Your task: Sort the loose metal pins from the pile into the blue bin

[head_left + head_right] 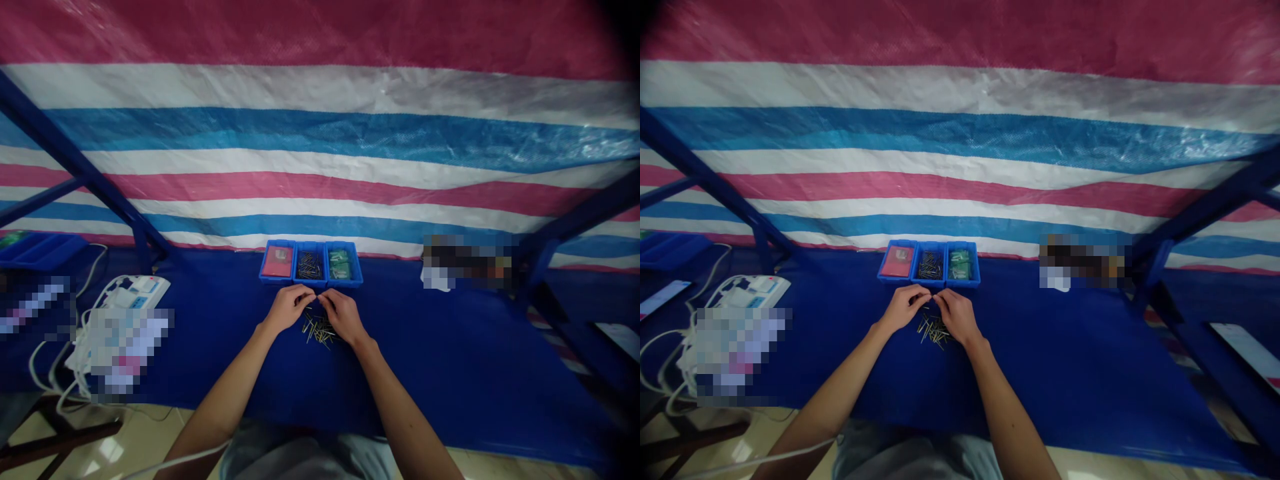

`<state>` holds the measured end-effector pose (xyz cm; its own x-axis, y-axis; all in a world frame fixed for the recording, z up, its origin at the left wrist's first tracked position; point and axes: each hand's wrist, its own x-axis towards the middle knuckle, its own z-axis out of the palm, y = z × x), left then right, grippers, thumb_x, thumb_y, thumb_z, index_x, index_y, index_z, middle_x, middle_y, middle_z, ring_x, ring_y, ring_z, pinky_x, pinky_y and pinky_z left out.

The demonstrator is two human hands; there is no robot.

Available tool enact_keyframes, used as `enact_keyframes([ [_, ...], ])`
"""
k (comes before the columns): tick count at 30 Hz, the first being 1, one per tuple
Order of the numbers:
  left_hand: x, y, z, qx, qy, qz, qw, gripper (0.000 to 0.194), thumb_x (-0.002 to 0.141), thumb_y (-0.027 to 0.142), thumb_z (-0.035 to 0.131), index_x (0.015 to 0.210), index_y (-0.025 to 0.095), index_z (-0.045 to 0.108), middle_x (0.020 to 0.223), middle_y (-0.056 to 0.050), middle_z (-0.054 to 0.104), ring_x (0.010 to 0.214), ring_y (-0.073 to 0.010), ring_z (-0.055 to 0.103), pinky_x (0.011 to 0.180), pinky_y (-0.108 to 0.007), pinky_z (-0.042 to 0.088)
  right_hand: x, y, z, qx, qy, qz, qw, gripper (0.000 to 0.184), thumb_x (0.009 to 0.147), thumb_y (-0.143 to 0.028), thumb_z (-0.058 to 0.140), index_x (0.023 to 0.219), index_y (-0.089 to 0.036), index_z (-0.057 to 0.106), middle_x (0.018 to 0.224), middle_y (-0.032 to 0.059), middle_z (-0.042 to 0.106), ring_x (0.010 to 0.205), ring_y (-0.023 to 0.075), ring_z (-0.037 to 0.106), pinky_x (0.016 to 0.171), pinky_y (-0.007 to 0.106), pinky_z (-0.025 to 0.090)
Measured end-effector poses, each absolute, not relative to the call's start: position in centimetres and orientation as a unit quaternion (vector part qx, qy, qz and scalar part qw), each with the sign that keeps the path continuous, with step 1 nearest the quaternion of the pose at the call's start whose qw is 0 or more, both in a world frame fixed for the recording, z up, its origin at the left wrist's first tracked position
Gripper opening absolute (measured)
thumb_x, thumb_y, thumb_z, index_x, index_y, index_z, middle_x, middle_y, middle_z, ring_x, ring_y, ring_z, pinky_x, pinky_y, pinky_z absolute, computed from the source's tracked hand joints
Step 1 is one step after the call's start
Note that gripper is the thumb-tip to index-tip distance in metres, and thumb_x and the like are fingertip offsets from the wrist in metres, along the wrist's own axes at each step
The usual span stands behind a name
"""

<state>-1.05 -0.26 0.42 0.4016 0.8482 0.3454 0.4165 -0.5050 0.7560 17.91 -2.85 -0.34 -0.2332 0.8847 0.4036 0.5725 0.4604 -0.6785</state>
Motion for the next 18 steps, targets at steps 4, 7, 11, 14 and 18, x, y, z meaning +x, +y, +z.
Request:
enact_keyframes([
  [4, -1.01, -0.29, 0.47, 0.781, 0.405, 0.372, 0.294, 0.019, 0.096, 0.029, 0.057, 0.091, 0.016, 0.07, 0.08, -0.002, 0.069, 0.066, -0.0126, 0.057, 0.062, -0.023, 0.041, 17.98, -2.86, -0.46, -0.477, -0.756, 0.207, 0.397, 0.021, 0.102, -0.031, 0.048, 0.091, -0.022, 0.064, 0.085, 0.0032, 0.068, 0.077, 0.0185, 0.065, 0.069, 0.027, 0.045],
  [7, -1.0, -0.28, 0.57, 0.778, 0.41, 0.375, 0.293, 0.02, 0.097, 0.03, 0.056, 0.091, 0.016, 0.07, 0.079, -0.002, 0.068, 0.066, -0.0124, 0.057, 0.062, -0.023, 0.041, 17.95, -2.82, -0.61, -0.472, -0.748, 0.213, 0.415, 0.014, 0.099, -0.032, 0.054, 0.102, -0.023, 0.064, 0.092, 0.0038, 0.07, 0.08, 0.0192, 0.066, 0.07, 0.028, 0.047],
  [11, -1.02, -0.29, 0.67, 0.78, 0.409, 0.372, 0.293, 0.021, 0.097, 0.03, 0.056, 0.089, 0.016, 0.069, 0.079, -0.002, 0.068, 0.066, -0.0127, 0.057, 0.063, -0.023, 0.041, 17.82, -2.74, -0.6, -0.463, -0.748, 0.212, 0.425, 0.015, 0.1, -0.029, 0.052, 0.1, -0.023, 0.065, 0.092, 0.0033, 0.069, 0.08, 0.0186, 0.065, 0.072, 0.028, 0.047],
  [14, -1.03, -0.32, 0.73, 0.781, 0.406, 0.372, 0.295, 0.022, 0.097, 0.03, 0.055, 0.088, 0.017, 0.069, 0.08, -0.003, 0.069, 0.067, -0.013, 0.058, 0.064, -0.023, 0.042, 17.72, -2.74, -0.44, -0.461, -0.749, 0.207, 0.428, 0.018, 0.101, -0.029, 0.049, 0.098, -0.023, 0.066, 0.09, 0.0033, 0.068, 0.079, 0.0183, 0.064, 0.073, 0.028, 0.046],
  [18, -1.02, -0.37, 0.76, 0.778, 0.405, 0.378, 0.295, 0.025, 0.098, 0.033, 0.054, 0.089, 0.017, 0.07, 0.081, -0.004, 0.07, 0.069, -0.0141, 0.061, 0.065, -0.024, 0.044, 17.69, -2.84, -0.23, -0.465, -0.752, 0.201, 0.422, 0.02, 0.102, -0.03, 0.048, 0.097, -0.023, 0.066, 0.087, 0.0034, 0.067, 0.077, 0.0181, 0.063, 0.074, 0.027, 0.046],
])
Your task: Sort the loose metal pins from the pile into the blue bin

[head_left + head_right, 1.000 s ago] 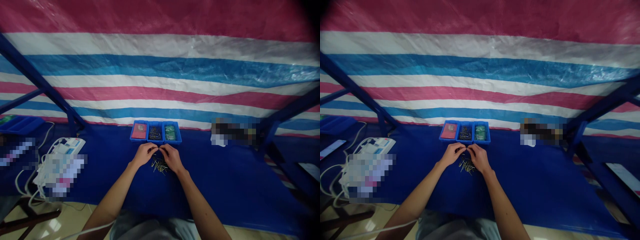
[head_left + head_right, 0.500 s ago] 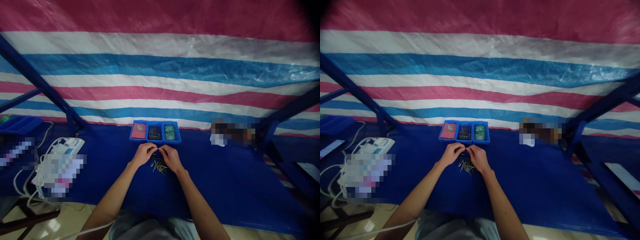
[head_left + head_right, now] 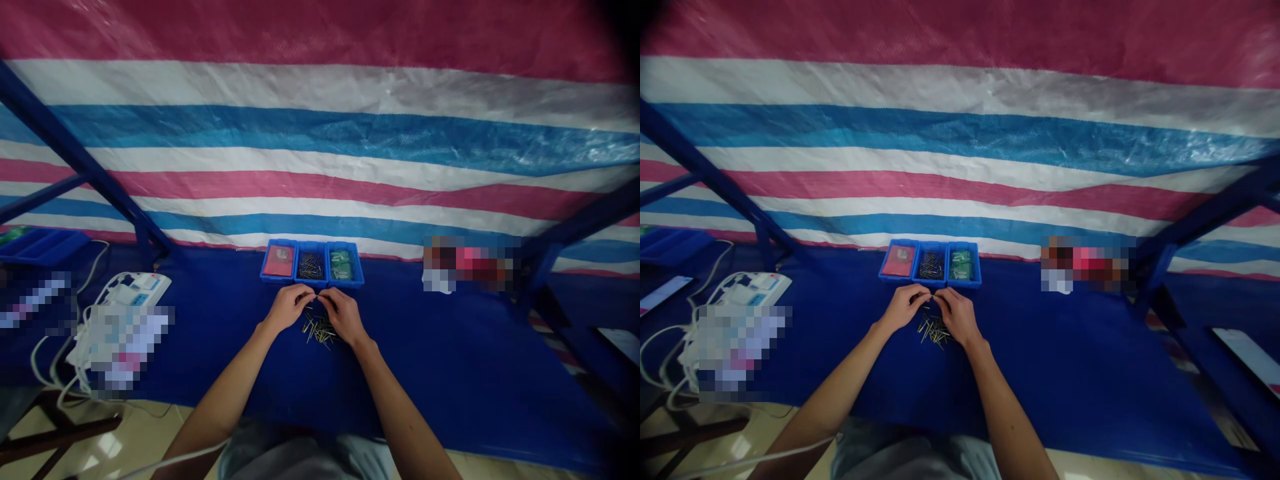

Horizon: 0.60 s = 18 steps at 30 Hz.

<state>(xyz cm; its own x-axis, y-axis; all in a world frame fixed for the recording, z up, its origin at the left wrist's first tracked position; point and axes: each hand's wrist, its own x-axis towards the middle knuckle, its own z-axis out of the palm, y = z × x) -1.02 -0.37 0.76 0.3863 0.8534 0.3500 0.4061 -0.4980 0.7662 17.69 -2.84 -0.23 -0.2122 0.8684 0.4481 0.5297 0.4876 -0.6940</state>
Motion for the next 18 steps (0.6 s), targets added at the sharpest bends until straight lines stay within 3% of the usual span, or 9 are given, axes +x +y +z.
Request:
enact_keyframes([
  [6, -1.01, -0.38, 0.66, 0.78, 0.403, 0.379, 0.293, 0.024, 0.097, 0.033, 0.054, 0.09, 0.017, 0.071, 0.082, -0.004, 0.071, 0.072, -0.0153, 0.063, 0.068, -0.025, 0.046, 17.71, -3.03, -0.05, -0.474, -0.76, 0.2, 0.398, 0.025, 0.104, -0.031, 0.042, 0.095, -0.022, 0.063, 0.087, 0.0046, 0.066, 0.078, 0.0184, 0.062, 0.074, 0.028, 0.046],
  [13, -0.96, -0.36, 0.68, 0.781, 0.401, 0.381, 0.289, 0.02, 0.097, 0.028, 0.056, 0.09, 0.017, 0.071, 0.083, -0.003, 0.071, 0.073, -0.0148, 0.063, 0.07, -0.025, 0.047, 17.7, -2.95, -0.36, -0.493, -0.768, 0.179, 0.366, 0.034, 0.105, -0.035, 0.038, 0.079, -0.022, 0.056, 0.072, 0.0012, 0.06, 0.065, 0.0162, 0.058, 0.064, 0.026, 0.041],
  [18, -0.98, -0.43, 0.65, 0.781, 0.415, 0.373, 0.28, 0.019, 0.096, 0.027, 0.056, 0.088, 0.016, 0.07, 0.079, -0.002, 0.069, 0.067, -0.0129, 0.059, 0.064, -0.023, 0.043, 17.77, -3.02, -0.16, -0.48, -0.756, 0.206, 0.394, 0.018, 0.101, -0.033, 0.049, 0.095, -0.022, 0.061, 0.085, 0.0029, 0.067, 0.074, 0.0175, 0.062, 0.067, 0.026, 0.044],
])
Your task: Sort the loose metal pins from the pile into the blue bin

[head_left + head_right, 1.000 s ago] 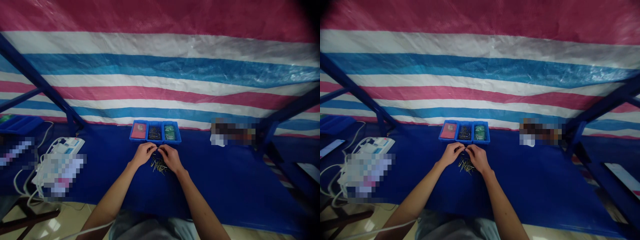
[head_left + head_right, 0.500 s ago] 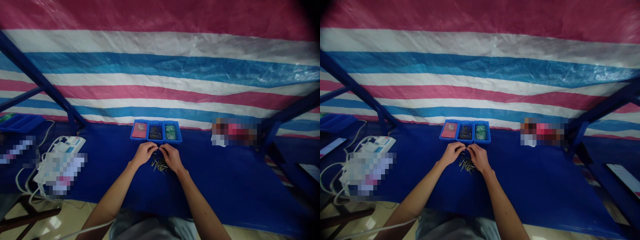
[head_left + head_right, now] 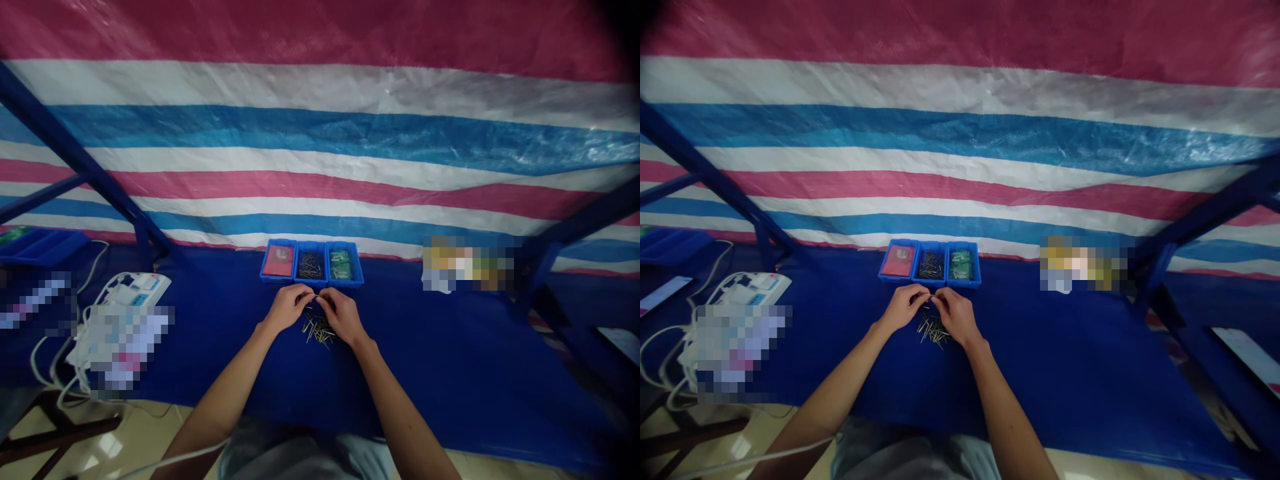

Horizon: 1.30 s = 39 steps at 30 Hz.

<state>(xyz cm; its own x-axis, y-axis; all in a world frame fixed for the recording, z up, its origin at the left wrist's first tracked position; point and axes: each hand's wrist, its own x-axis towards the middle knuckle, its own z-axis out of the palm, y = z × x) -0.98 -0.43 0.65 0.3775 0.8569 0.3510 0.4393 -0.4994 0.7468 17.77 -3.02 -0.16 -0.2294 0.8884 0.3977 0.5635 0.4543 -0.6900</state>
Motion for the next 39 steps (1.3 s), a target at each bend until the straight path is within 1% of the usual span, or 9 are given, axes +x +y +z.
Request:
enact_keyframes([
  [2, -0.98, -0.45, 0.63, 0.783, 0.417, 0.369, 0.277, 0.019, 0.096, 0.028, 0.057, 0.087, 0.016, 0.07, 0.079, -0.002, 0.069, 0.065, -0.0126, 0.058, 0.063, -0.023, 0.042, 17.74, -3.01, -0.08, -0.471, -0.753, 0.214, 0.406, 0.015, 0.1, -0.031, 0.05, 0.1, -0.022, 0.062, 0.09, 0.0036, 0.068, 0.078, 0.0181, 0.064, 0.07, 0.027, 0.045],
  [5, -0.95, -0.46, 0.65, 0.784, 0.414, 0.366, 0.281, 0.021, 0.097, 0.029, 0.056, 0.087, 0.016, 0.07, 0.079, -0.003, 0.07, 0.067, -0.0135, 0.059, 0.065, -0.023, 0.043, 17.68, -2.96, -0.06, -0.464, -0.754, 0.214, 0.412, 0.017, 0.101, -0.028, 0.047, 0.098, -0.023, 0.063, 0.092, 0.0042, 0.069, 0.082, 0.0189, 0.064, 0.075, 0.028, 0.047],
  [12, -0.96, -0.5, 0.7, 0.784, 0.408, 0.371, 0.284, 0.021, 0.097, 0.029, 0.055, 0.089, 0.017, 0.07, 0.082, -0.003, 0.071, 0.071, -0.0149, 0.062, 0.068, -0.025, 0.046, 17.73, -2.96, -0.07, -0.467, -0.759, 0.21, 0.402, 0.021, 0.103, -0.029, 0.044, 0.099, -0.024, 0.063, 0.091, 0.0044, 0.068, 0.081, 0.0192, 0.064, 0.076, 0.029, 0.047],
  [21, -0.91, -0.56, 0.81, 0.782, 0.403, 0.377, 0.288, 0.019, 0.097, 0.028, 0.055, 0.09, 0.018, 0.071, 0.083, -0.004, 0.072, 0.076, -0.0163, 0.065, 0.073, -0.026, 0.048, 17.69, -2.96, -0.14, -0.485, -0.767, 0.192, 0.374, 0.026, 0.105, -0.032, 0.039, 0.092, -0.023, 0.061, 0.086, 0.0032, 0.066, 0.076, 0.018, 0.063, 0.07, 0.027, 0.044],
  [28, -0.89, -0.46, 0.52, 0.776, 0.406, 0.384, 0.291, 0.019, 0.096, 0.028, 0.056, 0.089, 0.018, 0.071, 0.082, -0.004, 0.071, 0.076, -0.0161, 0.065, 0.074, -0.026, 0.049, 17.76, -2.88, -0.43, -0.497, -0.769, 0.18, 0.359, 0.033, 0.106, -0.034, 0.037, 0.08, -0.022, 0.055, 0.072, 0.0005, 0.06, 0.064, 0.0159, 0.058, 0.062, 0.026, 0.04],
  [30, -0.89, -0.42, 0.49, 0.775, 0.409, 0.385, 0.29, 0.021, 0.096, 0.03, 0.056, 0.089, 0.017, 0.071, 0.081, -0.004, 0.071, 0.074, -0.0164, 0.065, 0.073, -0.027, 0.048, 17.77, -2.91, -0.35, -0.492, -0.766, 0.19, 0.368, 0.028, 0.104, -0.035, 0.041, 0.086, -0.022, 0.057, 0.075, 0.0006, 0.062, 0.066, 0.0161, 0.059, 0.063, 0.026, 0.041],
  [32, -0.91, -0.39, 0.5, 0.774, 0.411, 0.386, 0.288, 0.022, 0.096, 0.031, 0.056, 0.089, 0.017, 0.071, 0.082, -0.005, 0.071, 0.074, -0.0165, 0.064, 0.072, -0.027, 0.048, 17.78, -2.96, -0.23, -0.478, -0.765, 0.203, 0.381, 0.019, 0.102, -0.035, 0.047, 0.097, -0.023, 0.06, 0.084, 0.0019, 0.066, 0.073, 0.0173, 0.062, 0.067, 0.026, 0.044],
  [34, -0.93, -0.37, 0.53, 0.774, 0.411, 0.385, 0.287, 0.022, 0.096, 0.031, 0.056, 0.089, 0.017, 0.071, 0.081, -0.004, 0.071, 0.073, -0.0163, 0.064, 0.071, -0.026, 0.048, 17.77, -2.99, -0.15, -0.465, -0.765, 0.208, 0.393, 0.016, 0.101, -0.033, 0.049, 0.103, -0.023, 0.061, 0.091, 0.0035, 0.068, 0.079, 0.0185, 0.064, 0.071, 0.028, 0.046],
  [39, -0.94, -0.39, 0.57, 0.776, 0.409, 0.382, 0.289, 0.02, 0.096, 0.029, 0.056, 0.086, 0.017, 0.069, 0.08, -0.003, 0.07, 0.073, -0.0157, 0.064, 0.072, -0.026, 0.047, 17.78, -2.97, -0.18, -0.464, -0.764, 0.207, 0.398, 0.021, 0.103, -0.029, 0.045, 0.099, -0.024, 0.064, 0.09, 0.0045, 0.067, 0.079, 0.0188, 0.064, 0.075, 0.029, 0.047],
])
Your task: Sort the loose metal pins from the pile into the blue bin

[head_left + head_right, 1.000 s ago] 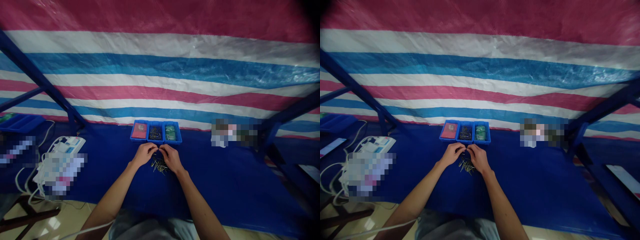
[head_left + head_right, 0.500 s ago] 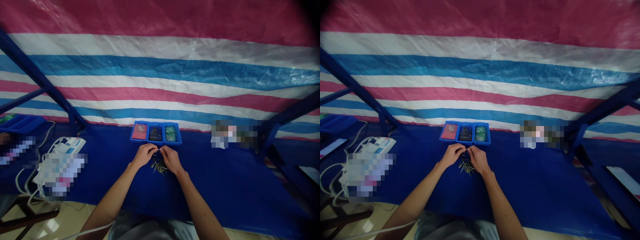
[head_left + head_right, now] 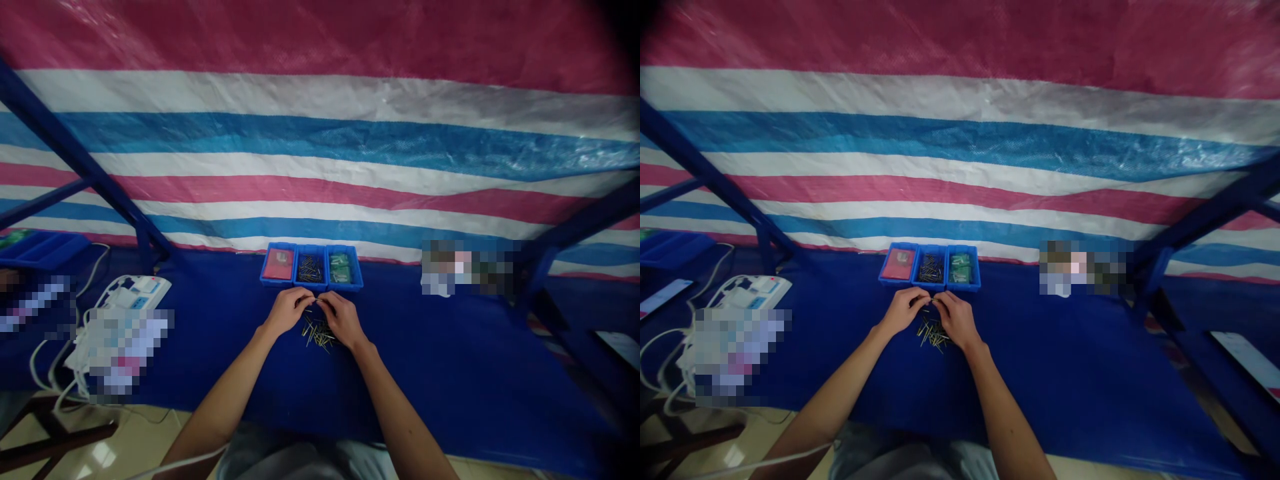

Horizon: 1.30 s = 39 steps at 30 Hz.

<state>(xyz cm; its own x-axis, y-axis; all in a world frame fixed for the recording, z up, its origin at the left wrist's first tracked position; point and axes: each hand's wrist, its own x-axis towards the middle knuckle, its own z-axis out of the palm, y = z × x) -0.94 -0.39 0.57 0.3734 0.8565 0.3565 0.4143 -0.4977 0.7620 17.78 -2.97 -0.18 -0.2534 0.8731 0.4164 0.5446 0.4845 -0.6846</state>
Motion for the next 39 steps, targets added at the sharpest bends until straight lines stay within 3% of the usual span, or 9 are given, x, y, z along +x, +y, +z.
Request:
enact_keyframes([
  [8, -0.84, -0.41, 0.67, 0.775, 0.406, 0.386, 0.291, 0.019, 0.096, 0.027, 0.057, 0.087, 0.017, 0.069, 0.079, -0.002, 0.07, 0.072, -0.0151, 0.063, 0.071, -0.025, 0.046, 17.79, -2.96, -0.13, -0.468, -0.767, 0.191, 0.395, 0.024, 0.104, -0.031, 0.042, 0.099, -0.024, 0.065, 0.089, 0.0045, 0.065, 0.078, 0.0187, 0.063, 0.074, 0.027, 0.047],
  [18, -0.91, -0.44, 0.5, 0.779, 0.405, 0.382, 0.288, 0.019, 0.096, 0.029, 0.057, 0.09, 0.017, 0.07, 0.083, -0.003, 0.072, 0.075, -0.0156, 0.065, 0.074, -0.025, 0.048, 17.72, -3.03, 0.04, -0.49, -0.772, 0.174, 0.367, 0.036, 0.106, -0.034, 0.037, 0.078, -0.021, 0.056, 0.082, 0.002, 0.058, 0.069, 0.0144, 0.056, 0.067, 0.025, 0.042],
  [25, -0.92, -0.27, 0.31, 0.777, 0.409, 0.385, 0.284, 0.018, 0.096, 0.027, 0.058, 0.088, 0.017, 0.07, 0.08, -0.002, 0.07, 0.072, -0.0145, 0.063, 0.07, -0.024, 0.046, 17.83, -3.03, 0.03, -0.472, -0.755, 0.2, 0.408, 0.018, 0.102, -0.032, 0.048, 0.099, -0.023, 0.063, 0.087, 0.0033, 0.063, 0.075, 0.0172, 0.059, 0.072, 0.027, 0.044],
  [31, -0.92, -0.29, 0.25, 0.777, 0.406, 0.387, 0.287, 0.019, 0.096, 0.029, 0.058, 0.089, 0.016, 0.07, 0.08, -0.003, 0.071, 0.072, -0.0149, 0.063, 0.069, -0.024, 0.046, 17.87, -2.98, -0.06, -0.466, -0.757, 0.198, 0.413, 0.024, 0.104, -0.029, 0.043, 0.094, -0.022, 0.063, 0.088, 0.0042, 0.063, 0.078, 0.0176, 0.061, 0.074, 0.027, 0.044],
  [39, -0.9, -0.3, 0.21, 0.776, 0.401, 0.391, 0.291, 0.017, 0.096, 0.028, 0.058, 0.089, 0.017, 0.07, 0.08, -0.002, 0.071, 0.073, -0.0147, 0.064, 0.07, -0.024, 0.046, 17.79, -3.02, -0.13, -0.498, -0.764, 0.168, 0.374, 0.034, 0.106, -0.033, 0.036, 0.078, -0.021, 0.052, 0.074, 0.0008, 0.056, 0.065, 0.0143, 0.053, 0.062, 0.025, 0.036],
])
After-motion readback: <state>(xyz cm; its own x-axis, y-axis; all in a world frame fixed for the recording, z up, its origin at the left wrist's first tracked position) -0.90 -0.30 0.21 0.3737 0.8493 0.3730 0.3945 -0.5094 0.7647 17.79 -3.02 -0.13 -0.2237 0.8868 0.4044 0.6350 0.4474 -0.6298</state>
